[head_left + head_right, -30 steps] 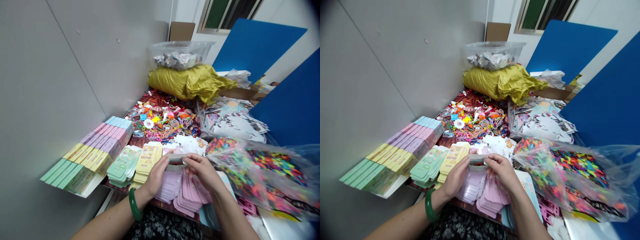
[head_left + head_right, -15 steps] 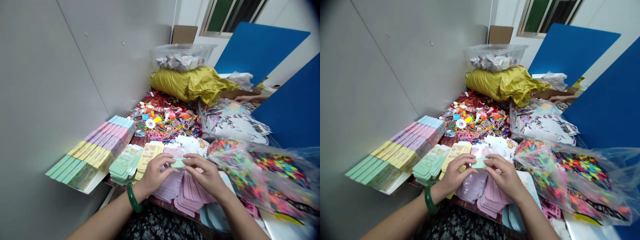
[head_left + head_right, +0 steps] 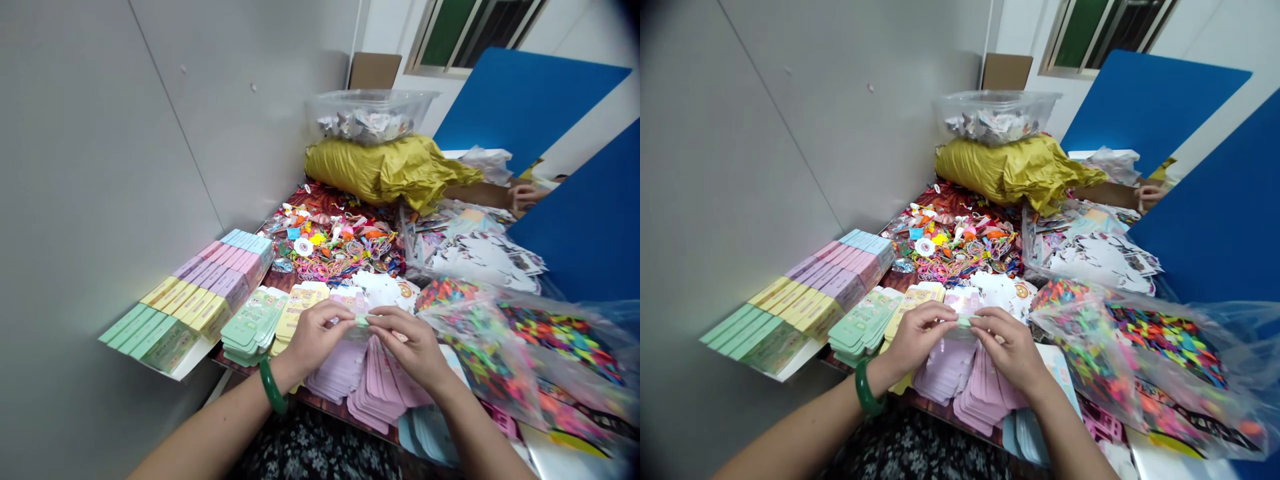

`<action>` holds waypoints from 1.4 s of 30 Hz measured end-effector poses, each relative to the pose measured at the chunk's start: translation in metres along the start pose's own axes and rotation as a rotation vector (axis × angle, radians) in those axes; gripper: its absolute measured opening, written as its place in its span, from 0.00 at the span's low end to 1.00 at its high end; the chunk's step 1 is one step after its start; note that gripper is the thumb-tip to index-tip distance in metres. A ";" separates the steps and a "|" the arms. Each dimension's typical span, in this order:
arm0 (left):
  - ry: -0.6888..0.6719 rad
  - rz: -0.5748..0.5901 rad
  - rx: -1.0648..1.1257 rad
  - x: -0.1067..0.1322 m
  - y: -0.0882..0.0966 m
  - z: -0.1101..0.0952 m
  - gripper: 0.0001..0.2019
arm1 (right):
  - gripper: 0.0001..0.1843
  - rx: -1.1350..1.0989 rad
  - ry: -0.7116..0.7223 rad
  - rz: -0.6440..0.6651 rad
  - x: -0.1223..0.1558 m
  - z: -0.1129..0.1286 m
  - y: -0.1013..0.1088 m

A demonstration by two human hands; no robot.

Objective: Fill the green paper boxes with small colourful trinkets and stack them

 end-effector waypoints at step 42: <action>0.075 -0.591 -0.999 0.172 0.185 0.041 0.11 | 0.09 0.084 0.585 0.371 -0.112 0.142 -0.237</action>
Point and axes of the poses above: each hand's wrist, its own x-axis away from the middle knuckle, its own y-axis out of the back of the hand, z = x × y, the point moved 1 cm from there along -x, towards the middle knuckle
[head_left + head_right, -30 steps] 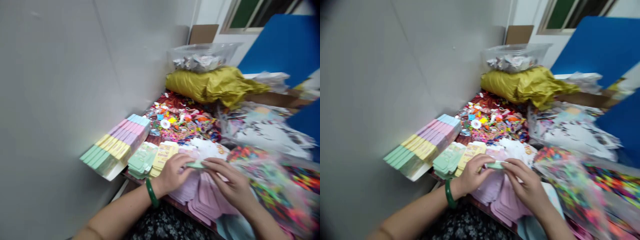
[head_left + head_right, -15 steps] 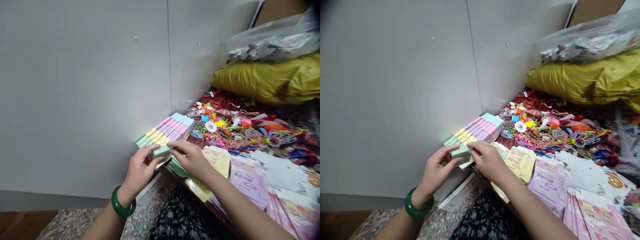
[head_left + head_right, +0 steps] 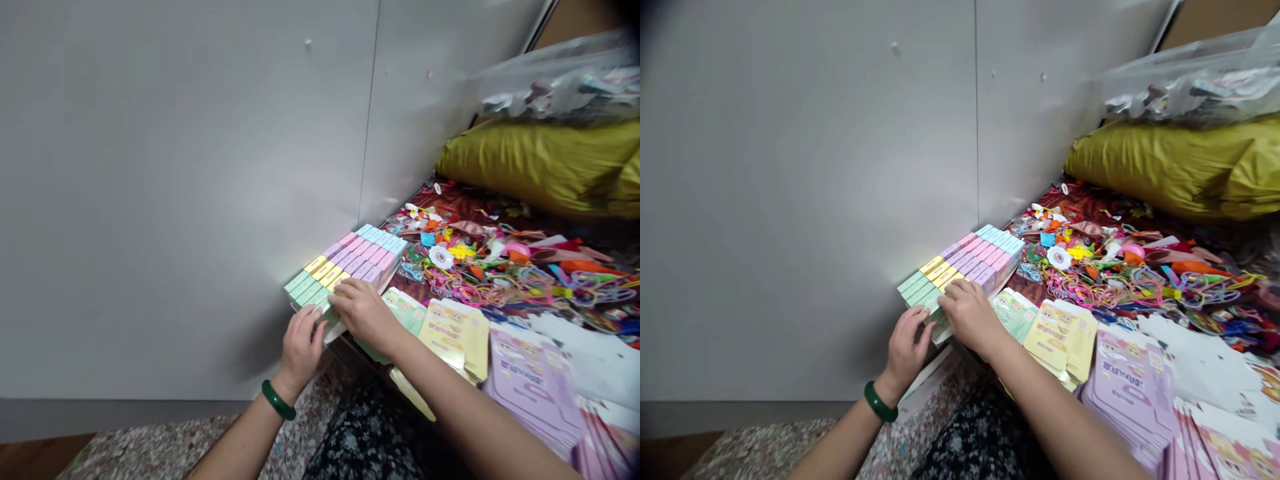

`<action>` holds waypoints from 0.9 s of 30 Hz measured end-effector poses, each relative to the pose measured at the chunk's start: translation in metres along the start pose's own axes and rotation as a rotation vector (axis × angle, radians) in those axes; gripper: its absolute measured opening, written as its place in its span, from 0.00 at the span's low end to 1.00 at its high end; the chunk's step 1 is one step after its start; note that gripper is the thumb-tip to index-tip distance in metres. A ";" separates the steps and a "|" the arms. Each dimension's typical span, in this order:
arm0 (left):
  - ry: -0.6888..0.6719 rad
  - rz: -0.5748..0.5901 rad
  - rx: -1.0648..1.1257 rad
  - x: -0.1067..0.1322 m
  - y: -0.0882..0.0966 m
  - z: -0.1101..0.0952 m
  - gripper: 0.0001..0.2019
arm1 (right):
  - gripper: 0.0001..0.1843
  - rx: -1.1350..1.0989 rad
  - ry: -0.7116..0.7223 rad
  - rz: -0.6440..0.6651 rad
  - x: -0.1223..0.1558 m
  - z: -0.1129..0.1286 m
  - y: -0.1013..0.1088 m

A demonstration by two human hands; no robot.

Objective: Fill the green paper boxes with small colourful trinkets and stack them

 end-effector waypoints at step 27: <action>0.135 0.526 0.171 -0.065 -0.061 -0.099 0.31 | 0.16 -0.202 -0.858 -0.389 0.168 -0.051 0.094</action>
Point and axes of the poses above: each hand's wrist, its own x-axis away from the middle knuckle, its own y-axis out of the back of the hand, z = x × y, the point moved 1 cm from there along -x, towards the middle knuckle
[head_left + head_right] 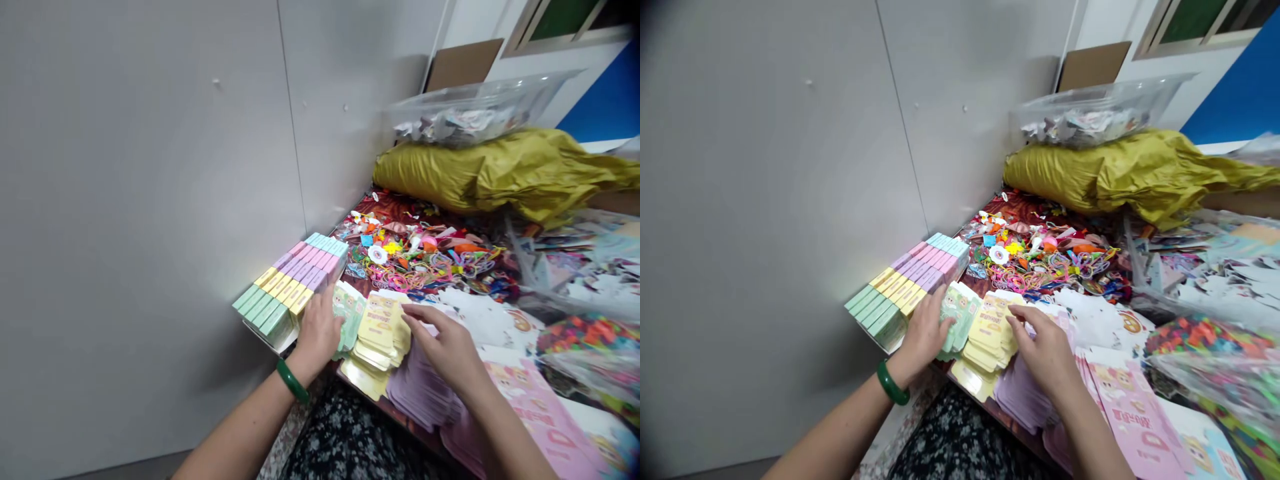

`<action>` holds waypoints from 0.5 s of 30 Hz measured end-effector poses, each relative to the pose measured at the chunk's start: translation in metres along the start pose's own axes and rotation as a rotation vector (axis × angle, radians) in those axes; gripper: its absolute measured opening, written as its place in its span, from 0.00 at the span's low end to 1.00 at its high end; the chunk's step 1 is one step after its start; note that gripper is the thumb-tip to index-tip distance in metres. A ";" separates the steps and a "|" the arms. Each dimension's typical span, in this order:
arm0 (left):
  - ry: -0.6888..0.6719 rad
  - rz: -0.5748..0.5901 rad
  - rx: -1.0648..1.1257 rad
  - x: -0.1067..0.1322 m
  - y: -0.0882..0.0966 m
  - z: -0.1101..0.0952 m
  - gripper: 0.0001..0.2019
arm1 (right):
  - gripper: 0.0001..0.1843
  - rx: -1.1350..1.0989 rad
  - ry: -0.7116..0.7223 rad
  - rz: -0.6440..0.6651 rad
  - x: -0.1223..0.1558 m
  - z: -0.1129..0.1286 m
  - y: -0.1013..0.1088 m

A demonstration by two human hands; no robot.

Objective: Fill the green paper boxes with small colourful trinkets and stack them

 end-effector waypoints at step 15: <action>0.103 0.956 1.368 0.014 0.011 -0.049 0.30 | 0.11 -0.704 -0.008 0.134 0.020 0.047 0.023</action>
Point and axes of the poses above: each hand's wrist, its own x-axis away from the middle knuckle, its own y-axis out of the back of the hand, z = x × y, the point moved 1 cm from there along -x, towards the middle knuckle
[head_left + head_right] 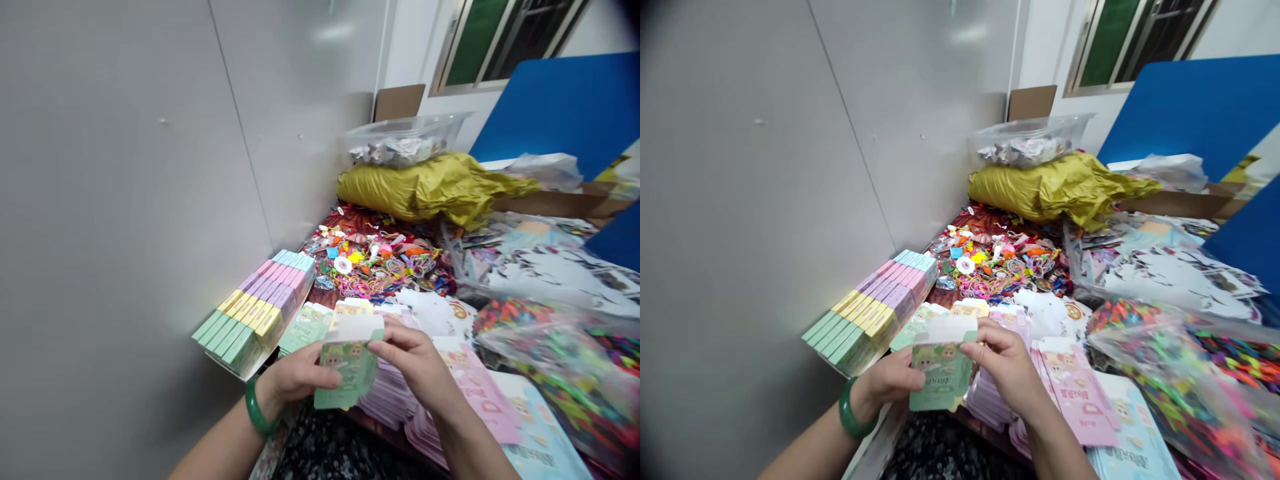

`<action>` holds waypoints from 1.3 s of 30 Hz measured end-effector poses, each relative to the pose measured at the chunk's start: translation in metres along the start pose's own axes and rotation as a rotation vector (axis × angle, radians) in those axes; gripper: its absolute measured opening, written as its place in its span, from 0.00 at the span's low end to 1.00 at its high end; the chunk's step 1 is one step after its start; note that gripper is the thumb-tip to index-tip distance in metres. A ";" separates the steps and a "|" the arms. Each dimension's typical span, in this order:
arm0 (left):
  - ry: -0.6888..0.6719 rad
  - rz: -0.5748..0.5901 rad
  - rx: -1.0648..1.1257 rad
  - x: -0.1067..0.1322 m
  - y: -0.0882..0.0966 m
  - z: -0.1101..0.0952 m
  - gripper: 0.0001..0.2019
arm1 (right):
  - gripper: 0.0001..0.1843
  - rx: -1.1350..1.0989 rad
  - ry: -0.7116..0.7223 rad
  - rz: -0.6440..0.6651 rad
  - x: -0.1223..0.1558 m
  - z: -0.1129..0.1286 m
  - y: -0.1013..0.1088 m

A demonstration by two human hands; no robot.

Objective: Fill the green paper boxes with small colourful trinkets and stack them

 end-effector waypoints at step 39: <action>-0.342 -0.343 -0.229 -0.081 -0.060 0.035 0.19 | 0.21 -0.069 -0.122 -0.606 0.054 -0.027 0.044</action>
Point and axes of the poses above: each hand's wrist, its own x-axis away from the middle knuckle, its own y-axis out of the back of the hand, z = x × y, the point moved 1 cm from there along -x, towards the middle knuckle
